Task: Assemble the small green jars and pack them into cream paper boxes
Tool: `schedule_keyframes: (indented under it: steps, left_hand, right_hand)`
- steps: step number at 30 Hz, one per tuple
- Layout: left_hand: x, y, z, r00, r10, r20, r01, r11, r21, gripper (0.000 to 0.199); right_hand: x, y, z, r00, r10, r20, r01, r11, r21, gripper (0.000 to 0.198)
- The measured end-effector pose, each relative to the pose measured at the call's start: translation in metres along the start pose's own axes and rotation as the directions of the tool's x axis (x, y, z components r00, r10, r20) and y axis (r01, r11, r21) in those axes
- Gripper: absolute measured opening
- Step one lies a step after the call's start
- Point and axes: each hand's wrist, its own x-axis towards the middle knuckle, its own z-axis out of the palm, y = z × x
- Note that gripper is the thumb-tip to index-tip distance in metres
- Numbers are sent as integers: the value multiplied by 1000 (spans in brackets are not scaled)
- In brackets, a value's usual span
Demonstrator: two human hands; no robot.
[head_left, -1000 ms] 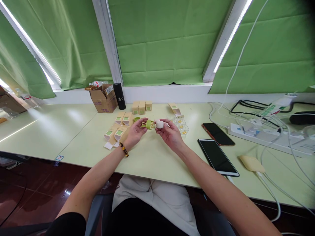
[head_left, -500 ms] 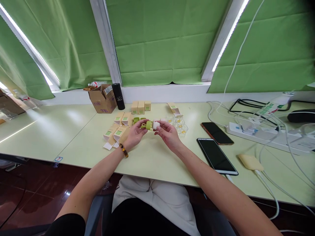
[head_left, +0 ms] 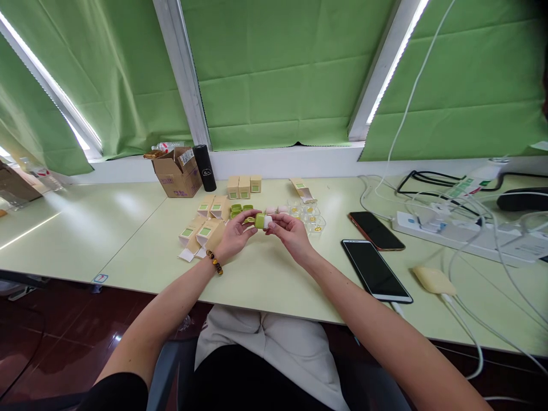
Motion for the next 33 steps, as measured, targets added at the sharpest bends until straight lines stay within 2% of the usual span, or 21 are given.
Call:
schedule_keyframes:
  steps: [9,14,17,24,26,29,33]
  left_hand:
    - [-2,-3,0,1000,21,18,-23,994,108,47]
    - [-5,-6,5,999,49,1,-49,976,212,62]
    - [-8,-6,11,1000,16,8,-18,970,242,70]
    - [-6,-1,14,995,-96,26,94,994,48,70]
    - [-4,3,12,992,-122,34,123,992,-22,67]
    - [-3,8,10,986,-148,75,158,976,-151,56]
    - [-5,11,11,969,-205,135,237,925,-296,47]
  right_hand:
    - [-2,2,2,999,-21,-27,20,999,-27,55]
    - [-4,3,6,998,-41,-54,38,997,-61,58]
    - [-6,1,10,993,-78,-92,70,994,-87,57]
    - [-10,1,13,995,-104,1,104,987,-119,57]
    - [-12,1,13,988,-148,34,152,975,-160,56]
    - [-14,1,11,951,-303,64,306,888,-345,44]
    - [-16,0,6,857,-496,139,461,620,-635,28]
